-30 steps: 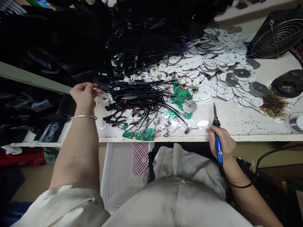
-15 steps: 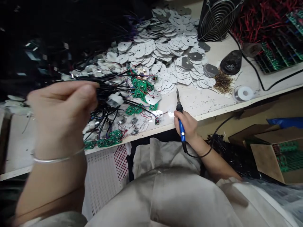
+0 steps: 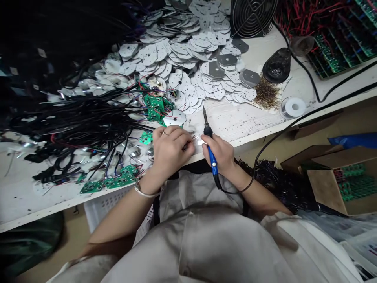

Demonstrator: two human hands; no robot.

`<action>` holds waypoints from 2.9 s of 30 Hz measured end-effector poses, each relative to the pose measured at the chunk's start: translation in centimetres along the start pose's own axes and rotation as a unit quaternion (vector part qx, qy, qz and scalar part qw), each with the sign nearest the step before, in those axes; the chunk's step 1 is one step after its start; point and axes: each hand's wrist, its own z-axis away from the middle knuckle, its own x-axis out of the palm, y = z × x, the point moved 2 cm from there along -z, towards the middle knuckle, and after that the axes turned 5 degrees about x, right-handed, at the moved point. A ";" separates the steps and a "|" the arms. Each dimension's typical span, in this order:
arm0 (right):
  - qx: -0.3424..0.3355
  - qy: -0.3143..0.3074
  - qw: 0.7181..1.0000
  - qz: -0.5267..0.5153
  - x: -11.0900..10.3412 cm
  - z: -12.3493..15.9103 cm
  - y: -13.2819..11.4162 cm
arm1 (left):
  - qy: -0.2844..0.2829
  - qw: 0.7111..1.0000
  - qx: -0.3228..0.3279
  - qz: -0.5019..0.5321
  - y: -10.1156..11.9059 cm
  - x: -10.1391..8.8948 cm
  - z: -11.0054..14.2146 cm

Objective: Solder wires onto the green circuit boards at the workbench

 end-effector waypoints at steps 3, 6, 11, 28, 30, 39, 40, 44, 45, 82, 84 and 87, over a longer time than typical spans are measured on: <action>0.002 0.008 1.000 -0.016 -0.1 -0.1 -0.2 | -0.023 0.998 0.029 -0.054 -0.1 -0.5 0.3; 0.005 0.008 1.000 -0.027 -0.2 -0.2 -0.3 | -0.034 0.996 0.025 -0.081 0.0 -0.7 0.6; 0.006 0.003 0.999 -0.040 -0.4 -0.3 -0.4 | -0.047 0.995 -0.075 0.043 -0.5 -0.6 1.2; 0.007 -0.005 1.000 0.000 -0.5 -0.6 -0.6 | -0.014 0.994 -0.025 0.104 -0.1 -1.2 0.7; 0.012 -0.010 1.000 0.006 -0.4 -0.6 -0.5 | -0.019 0.995 -0.015 0.097 0.0 -0.6 0.7; 0.039 0.000 0.994 -0.102 -0.6 -0.3 -0.4 | -0.053 0.995 -0.006 0.083 -0.5 0.2 1.6; 0.065 0.008 0.988 -0.142 -0.8 -0.3 -0.3 | -0.056 0.994 -0.012 0.089 -0.6 0.2 1.6; 0.214 0.068 0.917 -0.329 -2.2 0.5 0.5 | -0.066 0.990 -0.039 0.116 -0.8 0.4 1.8; 0.237 0.085 0.899 -0.358 -2.6 0.8 0.7 | -0.068 0.989 -0.044 0.122 -0.9 0.4 1.8; 0.270 0.027 0.894 -0.356 -3.7 2.6 1.9 | -0.104 0.987 -0.046 0.117 -0.5 -0.2 1.0; 0.282 0.073 0.884 -0.366 -3.5 2.8 1.9 | -0.106 0.986 -0.045 0.119 -0.5 -0.2 1.0; 0.265 0.135 0.892 -0.341 -3.4 2.5 1.4 | -0.103 0.986 -0.045 0.120 -0.6 0.0 1.0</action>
